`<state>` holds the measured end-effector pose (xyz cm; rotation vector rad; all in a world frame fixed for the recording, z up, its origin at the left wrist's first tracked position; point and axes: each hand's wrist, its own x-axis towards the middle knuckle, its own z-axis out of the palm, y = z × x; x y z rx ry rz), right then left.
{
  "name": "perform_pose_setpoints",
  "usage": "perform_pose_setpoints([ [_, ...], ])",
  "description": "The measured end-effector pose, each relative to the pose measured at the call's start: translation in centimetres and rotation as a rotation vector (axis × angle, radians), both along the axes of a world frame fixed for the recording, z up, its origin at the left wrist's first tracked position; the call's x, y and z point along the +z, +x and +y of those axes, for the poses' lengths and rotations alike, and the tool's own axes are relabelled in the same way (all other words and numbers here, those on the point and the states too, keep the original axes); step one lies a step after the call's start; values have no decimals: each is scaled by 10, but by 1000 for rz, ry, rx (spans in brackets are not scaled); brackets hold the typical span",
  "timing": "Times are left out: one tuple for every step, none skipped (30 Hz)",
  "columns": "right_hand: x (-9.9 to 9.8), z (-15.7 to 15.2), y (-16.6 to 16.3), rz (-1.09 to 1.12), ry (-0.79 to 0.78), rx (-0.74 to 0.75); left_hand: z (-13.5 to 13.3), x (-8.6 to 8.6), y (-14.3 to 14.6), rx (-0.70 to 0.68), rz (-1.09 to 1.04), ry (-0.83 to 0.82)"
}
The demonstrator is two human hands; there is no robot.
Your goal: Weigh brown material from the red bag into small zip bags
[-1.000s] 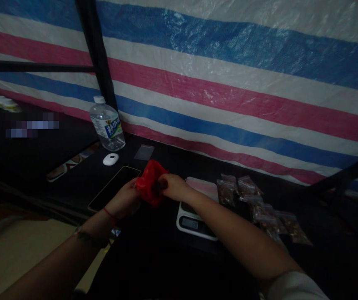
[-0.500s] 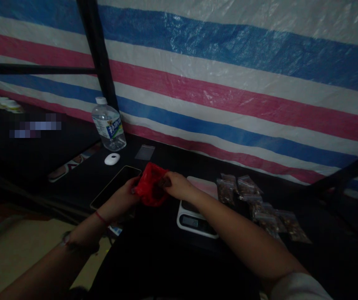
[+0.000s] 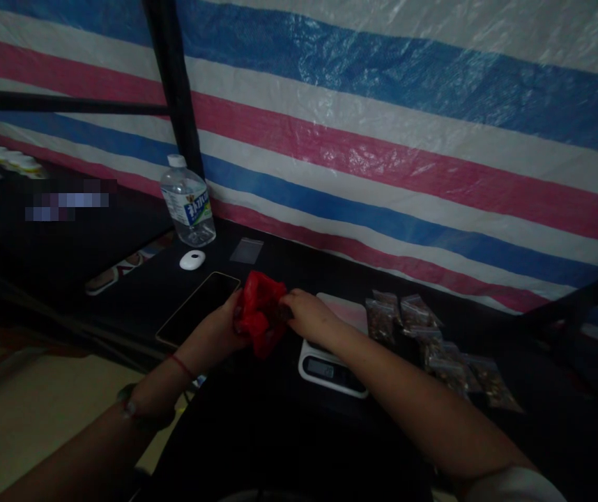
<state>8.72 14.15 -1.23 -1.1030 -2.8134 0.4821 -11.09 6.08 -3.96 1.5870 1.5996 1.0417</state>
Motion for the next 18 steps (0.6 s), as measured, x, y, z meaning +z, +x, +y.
perform_pose_setpoints([
  [0, -1, 0, -14, 8, 8, 0, 1, 1, -33, 41, 9],
  [1, -2, 1, -27, 11, 15, 0, 2, 1, -59, 78, 10],
  [1, -2, 1, -38, 10, 17, 0, 3, 1, -72, 99, 5],
  [1, -3, 1, -45, 7, 15, 0, 3, 1, -75, 115, -8],
  [0, -4, 1, -46, 1, 10, 1, 4, 1, -77, 131, -27],
  [0, -4, 0, -41, -9, 8, 1, 4, 2, -77, 150, -47],
  [-1, -5, -1, -33, -21, 11, 1, 4, 2, -75, 172, -66],
  [-2, -5, -2, -24, -34, 19, 1, 4, 3, -72, 195, -83],
  [-3, -6, -3, -15, -48, 30, 2, 3, 4, -70, 219, -96],
  [-3, -7, -5, -6, -62, 44, 2, 2, 5, -65, 242, -104],
  [-4, -7, -6, 0, -75, 58, 3, 0, 7, -56, 262, -105],
  [-4, -8, -8, 6, -87, 72, 3, -1, 8, -47, 279, -103],
  [-4, -8, -9, 10, -96, 84, 4, -3, 9, -35, 291, -100],
  [-4, -9, -11, 14, -104, 93, 5, -5, 10, -22, 296, -96],
  [-4, -9, -12, 19, -110, 99, 7, -7, 11, -5, 293, -89],
  [-5, -9, -13, 24, -115, 98, 8, -10, 11, 7, 276, -78],
  [-5, -9, -14, 31, -118, 93, 9, -12, 11, 16, 244, -65],
  [-5, -9, -15, 42, -122, 86, 10, -13, 11, 27, 201, -53],
])
